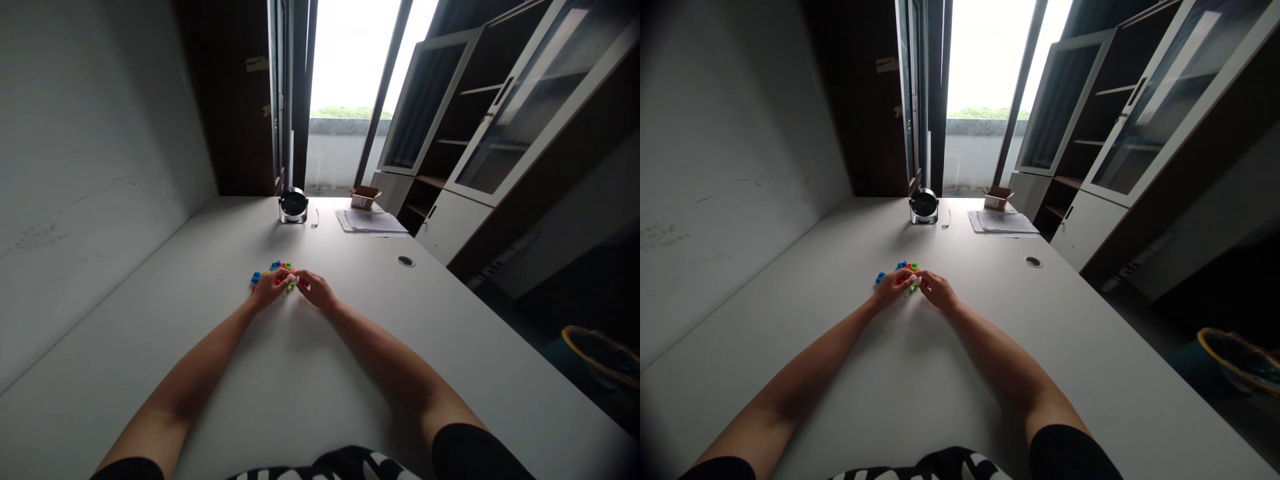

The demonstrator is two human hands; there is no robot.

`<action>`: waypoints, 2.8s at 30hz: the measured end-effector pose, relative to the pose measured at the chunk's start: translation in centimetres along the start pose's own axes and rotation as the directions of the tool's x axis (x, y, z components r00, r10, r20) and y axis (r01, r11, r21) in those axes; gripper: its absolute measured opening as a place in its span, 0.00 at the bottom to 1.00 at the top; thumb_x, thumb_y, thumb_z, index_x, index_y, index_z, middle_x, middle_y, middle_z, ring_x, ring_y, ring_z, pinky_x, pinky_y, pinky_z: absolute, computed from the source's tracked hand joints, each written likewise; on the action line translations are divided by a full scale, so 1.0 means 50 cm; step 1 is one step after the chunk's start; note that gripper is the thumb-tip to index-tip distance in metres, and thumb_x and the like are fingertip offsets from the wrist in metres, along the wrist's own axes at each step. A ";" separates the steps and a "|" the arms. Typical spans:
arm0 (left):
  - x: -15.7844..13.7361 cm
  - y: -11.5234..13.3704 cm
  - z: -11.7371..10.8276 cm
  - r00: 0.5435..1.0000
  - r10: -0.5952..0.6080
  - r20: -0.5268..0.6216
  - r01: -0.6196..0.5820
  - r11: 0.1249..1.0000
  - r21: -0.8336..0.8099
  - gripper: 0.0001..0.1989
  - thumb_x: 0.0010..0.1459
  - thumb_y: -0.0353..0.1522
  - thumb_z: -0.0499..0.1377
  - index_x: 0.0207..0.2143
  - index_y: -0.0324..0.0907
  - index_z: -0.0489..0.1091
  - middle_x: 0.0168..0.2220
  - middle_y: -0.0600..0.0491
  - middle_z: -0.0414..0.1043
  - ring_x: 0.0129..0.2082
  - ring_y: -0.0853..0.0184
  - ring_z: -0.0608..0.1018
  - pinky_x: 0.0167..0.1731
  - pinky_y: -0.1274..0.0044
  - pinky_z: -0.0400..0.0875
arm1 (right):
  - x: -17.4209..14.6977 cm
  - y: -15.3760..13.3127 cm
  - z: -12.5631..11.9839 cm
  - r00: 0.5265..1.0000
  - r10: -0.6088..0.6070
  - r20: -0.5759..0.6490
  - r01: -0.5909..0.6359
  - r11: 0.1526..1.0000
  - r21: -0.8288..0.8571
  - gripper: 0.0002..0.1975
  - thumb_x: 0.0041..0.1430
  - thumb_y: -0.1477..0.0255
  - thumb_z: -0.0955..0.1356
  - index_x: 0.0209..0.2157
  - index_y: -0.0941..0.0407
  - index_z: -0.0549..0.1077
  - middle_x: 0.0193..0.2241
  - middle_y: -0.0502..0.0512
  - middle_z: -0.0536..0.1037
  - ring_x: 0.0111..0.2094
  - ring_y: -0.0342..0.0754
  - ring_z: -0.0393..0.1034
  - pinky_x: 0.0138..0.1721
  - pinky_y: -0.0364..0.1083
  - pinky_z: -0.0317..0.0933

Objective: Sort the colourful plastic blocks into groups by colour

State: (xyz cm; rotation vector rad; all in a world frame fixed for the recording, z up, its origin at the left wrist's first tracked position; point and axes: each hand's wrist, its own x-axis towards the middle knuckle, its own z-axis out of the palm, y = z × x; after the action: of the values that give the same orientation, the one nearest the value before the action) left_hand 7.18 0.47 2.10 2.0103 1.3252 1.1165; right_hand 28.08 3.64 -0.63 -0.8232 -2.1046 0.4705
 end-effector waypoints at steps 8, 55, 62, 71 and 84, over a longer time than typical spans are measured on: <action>0.000 -0.013 0.005 1.000 0.021 -0.015 -0.021 1.000 -0.022 0.13 0.63 0.42 0.60 0.42 0.43 0.76 0.34 0.52 0.79 0.35 0.64 0.80 0.37 0.75 0.72 | 0.001 0.004 -0.001 0.999 -0.044 0.007 0.044 0.999 0.021 0.16 0.61 0.71 0.68 0.52 0.52 0.72 0.37 0.53 0.79 0.30 0.44 0.72 0.36 0.44 0.67; 0.002 -0.017 0.000 0.999 0.020 0.050 -0.021 1.000 0.012 0.13 0.65 0.39 0.55 0.39 0.42 0.75 0.31 0.54 0.75 0.30 0.67 0.75 0.32 0.78 0.67 | 0.001 -0.012 -0.008 0.997 -0.074 0.016 0.075 0.994 -0.084 0.07 0.63 0.70 0.69 0.43 0.52 0.71 0.40 0.53 0.75 0.34 0.45 0.70 0.37 0.43 0.64; 0.002 -0.018 0.005 0.999 0.049 0.005 -0.049 0.997 -0.055 0.10 0.62 0.39 0.59 0.40 0.42 0.75 0.34 0.52 0.77 0.35 0.65 0.79 0.36 0.76 0.72 | 0.001 -0.013 -0.012 1.000 -0.007 0.021 0.008 0.998 -0.062 0.15 0.64 0.67 0.69 0.51 0.51 0.71 0.44 0.55 0.77 0.35 0.46 0.72 0.38 0.45 0.66; 0.002 -0.033 0.010 0.999 0.043 -0.004 -0.043 0.993 -0.108 0.10 0.60 0.38 0.63 0.42 0.43 0.72 0.34 0.54 0.77 0.33 0.66 0.80 0.34 0.76 0.74 | 0.002 -0.008 -0.009 0.996 0.088 -0.033 -0.087 0.996 0.032 0.13 0.68 0.60 0.65 0.48 0.51 0.73 0.31 0.50 0.79 0.29 0.45 0.70 0.34 0.44 0.64; 0.004 -0.042 0.014 0.997 0.075 0.010 -0.074 0.992 -0.106 0.08 0.58 0.34 0.63 0.40 0.43 0.70 0.38 0.52 0.76 0.35 0.66 0.81 0.36 0.76 0.74 | 0.017 0.015 0.000 0.962 0.244 0.123 -0.273 0.857 0.437 0.18 0.60 0.54 0.70 0.41 0.55 0.77 0.29 0.52 0.80 0.31 0.47 0.75 0.35 0.46 0.68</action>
State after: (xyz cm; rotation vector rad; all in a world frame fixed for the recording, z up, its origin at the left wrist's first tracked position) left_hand 6.73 1.53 0.20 2.0006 1.1680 1.1790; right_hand 27.97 4.77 -0.60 -0.8203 -1.8326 1.0986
